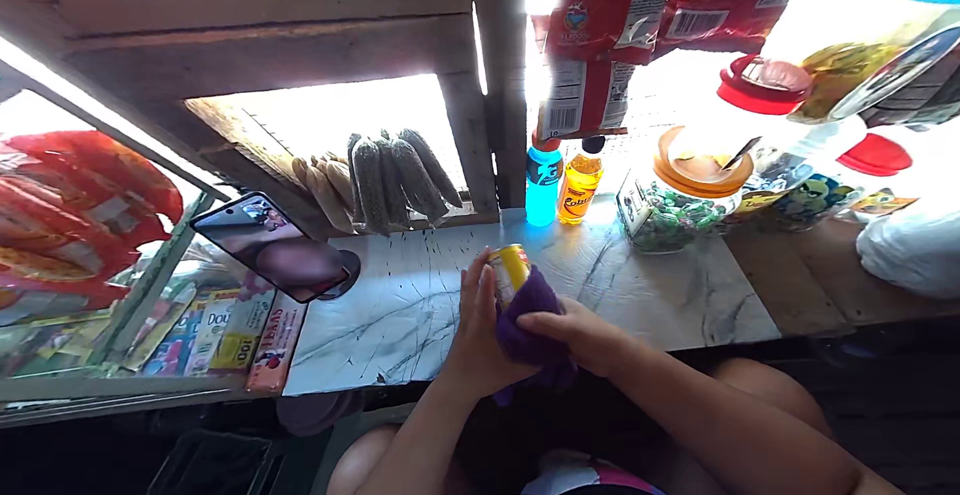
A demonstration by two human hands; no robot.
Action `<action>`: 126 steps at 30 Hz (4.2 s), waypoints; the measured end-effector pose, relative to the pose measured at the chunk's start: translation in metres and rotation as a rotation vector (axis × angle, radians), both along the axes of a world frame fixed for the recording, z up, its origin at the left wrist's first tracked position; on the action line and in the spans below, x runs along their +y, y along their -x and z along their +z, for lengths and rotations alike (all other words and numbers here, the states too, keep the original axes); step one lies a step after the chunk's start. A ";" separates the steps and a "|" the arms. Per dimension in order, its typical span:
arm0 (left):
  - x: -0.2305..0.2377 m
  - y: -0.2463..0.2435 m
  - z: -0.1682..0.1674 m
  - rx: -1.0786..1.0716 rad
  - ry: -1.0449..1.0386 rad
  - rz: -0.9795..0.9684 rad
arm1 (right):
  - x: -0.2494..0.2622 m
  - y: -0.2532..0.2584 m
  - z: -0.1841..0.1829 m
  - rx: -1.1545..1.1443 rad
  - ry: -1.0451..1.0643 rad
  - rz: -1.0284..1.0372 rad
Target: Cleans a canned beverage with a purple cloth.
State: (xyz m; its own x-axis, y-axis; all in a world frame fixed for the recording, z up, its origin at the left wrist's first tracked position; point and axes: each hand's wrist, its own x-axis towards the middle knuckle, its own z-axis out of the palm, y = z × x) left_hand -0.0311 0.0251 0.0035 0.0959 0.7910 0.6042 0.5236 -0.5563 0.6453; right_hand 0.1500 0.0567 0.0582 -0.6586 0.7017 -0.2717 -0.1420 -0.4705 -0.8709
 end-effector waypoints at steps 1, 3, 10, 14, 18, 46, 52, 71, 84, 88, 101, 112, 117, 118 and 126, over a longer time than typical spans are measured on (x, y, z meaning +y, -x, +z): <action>0.003 0.003 0.002 0.004 -0.001 0.022 | 0.000 0.000 0.001 -0.027 -0.022 0.029; 0.006 0.005 0.006 0.041 -0.020 0.061 | 0.003 -0.001 0.003 -0.105 -0.056 0.063; 0.001 -0.011 0.002 0.156 -0.101 0.043 | 0.014 0.005 -0.005 -0.218 -0.124 -0.072; -0.010 -0.019 0.003 0.204 -0.104 0.010 | 0.017 0.009 -0.009 -0.130 -0.110 -0.173; -0.017 -0.009 0.008 0.103 -0.025 -0.105 | 0.018 0.016 -0.007 -0.032 -0.044 -0.167; -0.015 0.033 0.041 -0.767 0.537 -0.043 | 0.000 0.011 0.002 0.241 0.354 0.048; -0.015 0.028 0.030 -0.598 -0.018 0.067 | 0.006 0.009 -0.007 0.280 0.278 0.058; -0.049 0.008 0.031 -0.273 -0.332 -0.296 | -0.023 0.015 -0.010 0.299 -0.078 -0.089; -0.048 -0.001 0.028 -0.064 -0.415 -0.273 | -0.008 0.008 0.011 0.161 -0.185 -0.196; -0.049 -0.007 0.023 0.056 -0.511 -0.215 | -0.008 0.003 0.011 0.270 -0.213 -0.066; -0.029 -0.030 0.011 0.087 -0.448 -0.215 | 0.029 -0.003 0.025 -0.539 -0.896 0.103; -0.040 -0.031 0.013 0.187 -0.542 -0.212 | -0.003 0.006 0.032 -0.115 -0.583 -0.112; -0.027 -0.019 0.012 0.118 -0.523 -0.141 | 0.009 0.009 0.036 -0.203 -0.510 -0.015; -0.025 -0.019 0.012 0.086 -0.502 -0.146 | 0.011 0.008 0.031 -0.209 -0.511 -0.012; -0.018 -0.009 0.008 0.082 -0.408 -0.194 | 0.026 0.006 -0.003 -0.121 -0.536 -0.238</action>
